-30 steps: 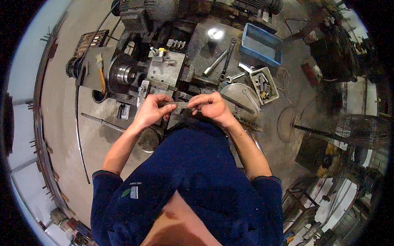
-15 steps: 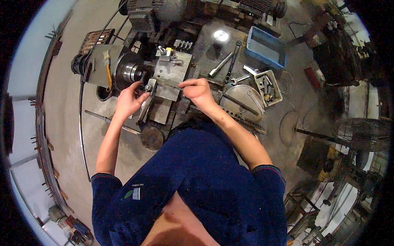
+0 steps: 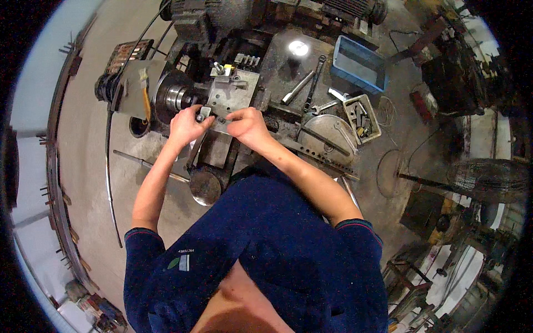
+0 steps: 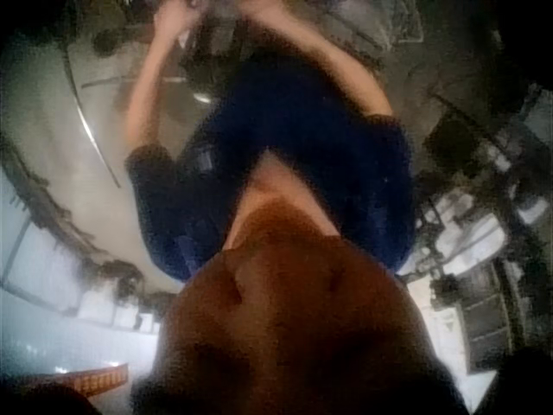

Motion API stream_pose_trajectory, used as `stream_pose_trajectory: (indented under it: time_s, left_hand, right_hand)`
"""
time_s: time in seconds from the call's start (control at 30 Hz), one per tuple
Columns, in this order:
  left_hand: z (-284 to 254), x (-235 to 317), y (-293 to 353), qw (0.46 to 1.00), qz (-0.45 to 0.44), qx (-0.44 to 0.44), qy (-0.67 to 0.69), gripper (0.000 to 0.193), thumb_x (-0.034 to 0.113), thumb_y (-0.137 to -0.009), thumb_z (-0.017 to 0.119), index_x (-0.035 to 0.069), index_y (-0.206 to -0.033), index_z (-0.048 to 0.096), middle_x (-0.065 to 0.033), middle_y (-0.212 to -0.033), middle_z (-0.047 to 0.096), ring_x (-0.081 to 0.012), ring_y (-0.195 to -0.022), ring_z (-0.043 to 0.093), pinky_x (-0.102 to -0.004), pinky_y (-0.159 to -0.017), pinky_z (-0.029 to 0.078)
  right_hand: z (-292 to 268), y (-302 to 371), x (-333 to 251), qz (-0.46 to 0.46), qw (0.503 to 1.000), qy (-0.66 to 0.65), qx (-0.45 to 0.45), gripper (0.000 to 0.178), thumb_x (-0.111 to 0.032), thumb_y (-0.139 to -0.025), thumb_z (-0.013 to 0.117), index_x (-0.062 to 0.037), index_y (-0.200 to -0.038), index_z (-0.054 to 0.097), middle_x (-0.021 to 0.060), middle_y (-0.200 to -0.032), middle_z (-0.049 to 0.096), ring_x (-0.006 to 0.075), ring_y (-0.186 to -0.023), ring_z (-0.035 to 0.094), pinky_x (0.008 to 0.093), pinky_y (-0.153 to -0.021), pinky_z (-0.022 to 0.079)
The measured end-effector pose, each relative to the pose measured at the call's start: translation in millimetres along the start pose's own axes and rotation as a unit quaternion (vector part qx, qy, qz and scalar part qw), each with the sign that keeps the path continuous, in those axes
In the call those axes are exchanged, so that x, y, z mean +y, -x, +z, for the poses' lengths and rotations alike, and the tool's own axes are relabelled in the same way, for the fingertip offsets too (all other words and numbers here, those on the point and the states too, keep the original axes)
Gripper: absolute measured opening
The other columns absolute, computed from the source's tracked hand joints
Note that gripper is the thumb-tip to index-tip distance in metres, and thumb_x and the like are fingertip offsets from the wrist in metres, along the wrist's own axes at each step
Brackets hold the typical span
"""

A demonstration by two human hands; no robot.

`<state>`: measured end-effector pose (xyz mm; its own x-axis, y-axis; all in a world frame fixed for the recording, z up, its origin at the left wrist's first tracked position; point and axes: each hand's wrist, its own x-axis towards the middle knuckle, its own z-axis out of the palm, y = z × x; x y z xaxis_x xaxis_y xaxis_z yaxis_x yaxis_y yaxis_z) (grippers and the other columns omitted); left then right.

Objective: The person assembles a metal component onto a lathe machine in a workshop. They use a wrench to tighten bolts and secure the part, then use a hammer to tap the assembly into place. The person continues to adjust and tighten the component using hand tools.

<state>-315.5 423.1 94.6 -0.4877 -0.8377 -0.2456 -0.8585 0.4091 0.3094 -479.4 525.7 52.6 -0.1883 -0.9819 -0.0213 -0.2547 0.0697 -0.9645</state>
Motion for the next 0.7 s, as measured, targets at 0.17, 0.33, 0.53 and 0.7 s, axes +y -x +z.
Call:
stream_pose_trajectory:
  time_s: [0.17,0.33,0.53,0.7]
  left_hand:
    - [8,-2,-1,0.999,0.013,0.038,-0.018,0.042,0.043,-0.071,0.061,0.004,-0.088,0.062,-0.0198,-0.078,0.064,-0.0355,-0.079,0.062,-0.0435,-0.070,0.049]
    - [14,-3,-2,0.997,0.024,0.062,-0.025,0.039,0.042,-0.072,0.060,0.003,-0.078,0.060,-0.0199,-0.071,0.063,-0.0358,-0.073,0.062,-0.0443,-0.066,0.049]
    - [13,1,-1,0.996,0.024,0.071,-0.039,0.039,0.041,-0.073,0.060,0.002,-0.078,0.061,-0.0199,-0.068,0.062,-0.0356,-0.070,0.062,-0.0445,-0.063,0.049]
    - [17,0,-2,0.995,0.032,0.087,-0.037,0.039,0.041,-0.072,0.061,0.003,-0.082,0.063,-0.0198,-0.067,0.061,-0.0348,-0.068,0.062,-0.0432,-0.061,0.049]
  right_hand:
    - [9,-7,1,-0.034,0.997,0.061,0.024,0.033,-0.019,-0.057,0.063,0.0017,-0.084,0.066,0.0176,-0.069,0.061,0.0293,-0.067,0.062,0.0359,-0.063,0.049]
    - [11,-6,-4,-0.083,0.980,0.174,0.045,0.033,-0.017,-0.056,0.062,-0.0033,-0.085,0.066,0.0194,-0.085,0.057,0.0359,-0.082,0.058,0.0406,-0.072,0.048]
    - [6,1,-21,-0.065,0.941,0.331,-0.024,0.039,-0.021,-0.056,0.062,-0.0077,-0.093,0.066,0.0180,-0.102,0.052,0.0344,-0.104,0.048,0.0457,-0.087,0.040]
    - [7,3,-11,-0.127,0.915,0.382,-0.016,0.038,-0.021,-0.056,0.062,-0.0064,-0.091,0.066,0.0188,-0.107,0.050,0.0343,-0.104,0.045,0.0474,-0.087,0.037]
